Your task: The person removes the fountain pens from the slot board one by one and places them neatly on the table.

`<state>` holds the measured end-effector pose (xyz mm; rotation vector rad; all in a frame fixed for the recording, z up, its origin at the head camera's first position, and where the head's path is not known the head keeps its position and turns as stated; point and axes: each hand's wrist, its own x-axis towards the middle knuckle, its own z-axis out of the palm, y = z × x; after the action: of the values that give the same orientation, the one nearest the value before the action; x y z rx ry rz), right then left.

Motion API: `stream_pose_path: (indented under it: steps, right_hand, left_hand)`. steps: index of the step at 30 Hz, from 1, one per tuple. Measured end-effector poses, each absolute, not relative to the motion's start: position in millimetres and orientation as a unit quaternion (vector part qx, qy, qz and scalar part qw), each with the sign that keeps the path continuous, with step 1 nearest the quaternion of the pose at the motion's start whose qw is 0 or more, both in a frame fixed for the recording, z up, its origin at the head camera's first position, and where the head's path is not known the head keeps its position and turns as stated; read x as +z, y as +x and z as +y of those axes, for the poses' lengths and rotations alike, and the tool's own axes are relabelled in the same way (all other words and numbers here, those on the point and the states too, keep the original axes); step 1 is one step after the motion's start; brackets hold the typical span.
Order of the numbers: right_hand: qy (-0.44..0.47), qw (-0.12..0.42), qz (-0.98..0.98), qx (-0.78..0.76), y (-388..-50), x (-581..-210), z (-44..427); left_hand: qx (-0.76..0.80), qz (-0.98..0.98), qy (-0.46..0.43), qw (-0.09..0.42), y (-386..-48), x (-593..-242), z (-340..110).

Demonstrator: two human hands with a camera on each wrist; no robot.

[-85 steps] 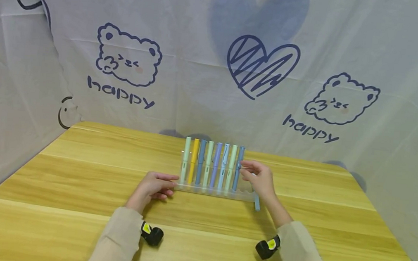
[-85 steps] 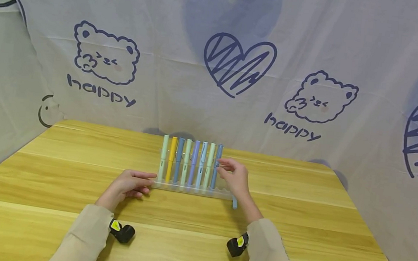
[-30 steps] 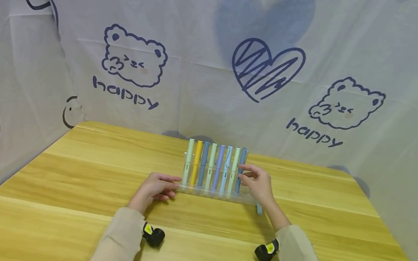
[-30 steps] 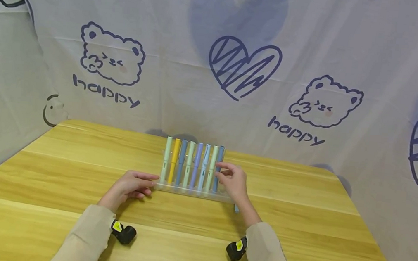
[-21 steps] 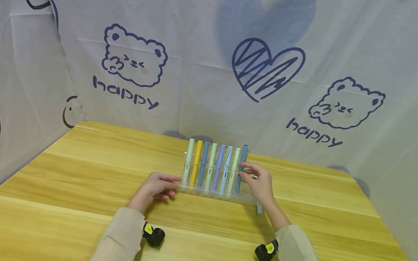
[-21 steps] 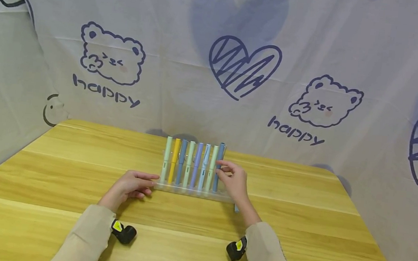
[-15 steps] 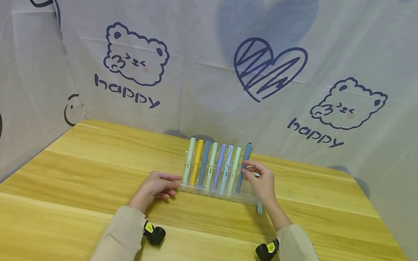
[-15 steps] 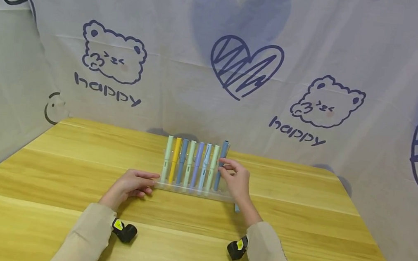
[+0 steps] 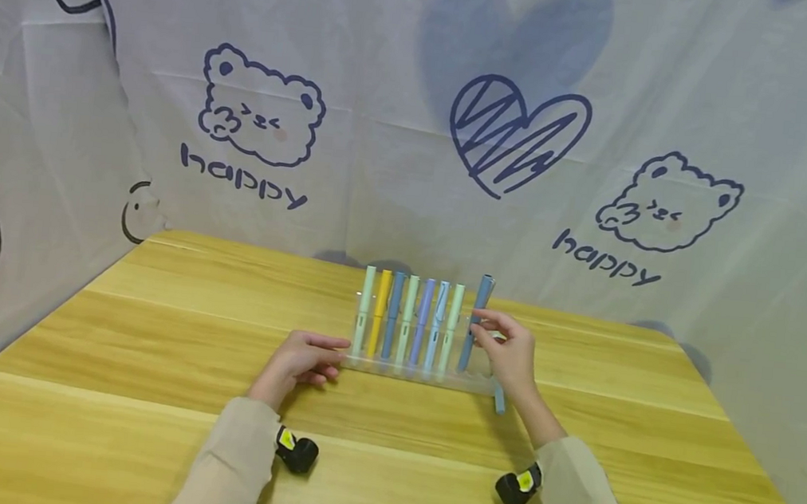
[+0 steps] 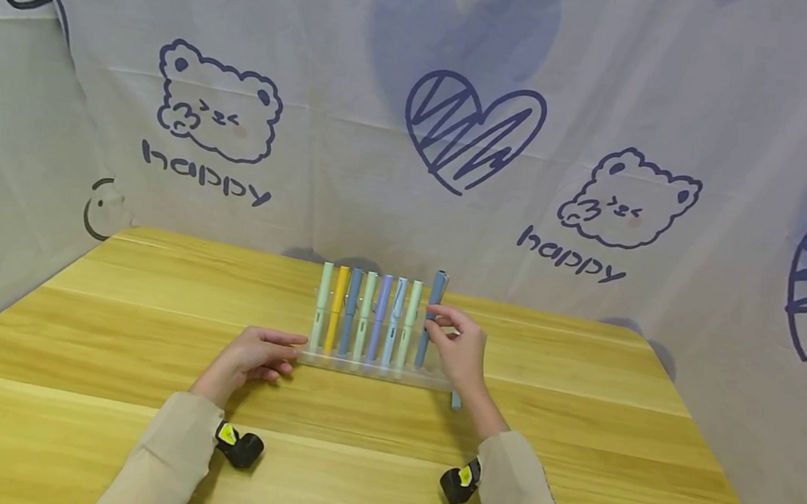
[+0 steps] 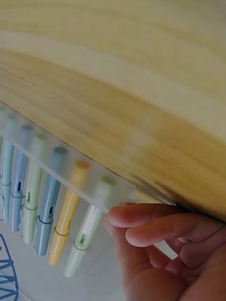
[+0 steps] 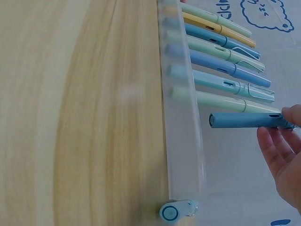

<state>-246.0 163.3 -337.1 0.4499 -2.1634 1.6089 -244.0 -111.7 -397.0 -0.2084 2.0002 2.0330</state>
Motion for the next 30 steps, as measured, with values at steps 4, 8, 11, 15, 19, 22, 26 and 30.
stream_pose_path:
  steps: [4, 8, 11, 15, 19, 22, 26, 30]
  right_hand:
    - [0.159, 0.211, -0.782, 0.564, -243.0, -336.7, 164.6]
    - [0.155, 0.219, -0.783, 0.562, -241.6, -337.9, 167.0]
    - [0.153, 0.22, -0.782, 0.563, -241.5, -338.8, 168.4]
    - [0.149, 0.214, -0.783, 0.565, -242.0, -339.5, 170.1]
    - [0.139, 0.206, -0.787, 0.565, -242.3, -339.4, 172.6]
    - [0.127, 0.202, -0.789, 0.566, -242.5, -339.3, 174.9]
    - [0.12, 0.203, -0.79, 0.566, -243.0, -339.3, 178.7]
    - [0.122, 0.197, -0.792, 0.565, -243.6, -340.4, 183.3]
  left_hand:
    - [0.707, 0.689, -0.074, 0.141, -243.3, -396.9, -111.9]
    - [0.708, 0.688, -0.074, 0.141, -242.8, -397.1, -111.6]
    - [0.707, 0.69, -0.073, 0.139, -243.1, -397.6, -111.6]
    - [0.707, 0.69, -0.073, 0.137, -243.8, -398.4, -111.8]
    - [0.708, 0.689, -0.072, 0.137, -244.4, -398.5, -112.2]
    - [0.708, 0.689, -0.071, 0.137, -244.5, -398.5, -112.5]
    - [0.709, 0.688, -0.071, 0.136, -244.5, -398.5, -112.4]
    - [0.708, 0.689, -0.073, 0.136, -244.1, -398.3, -111.9]
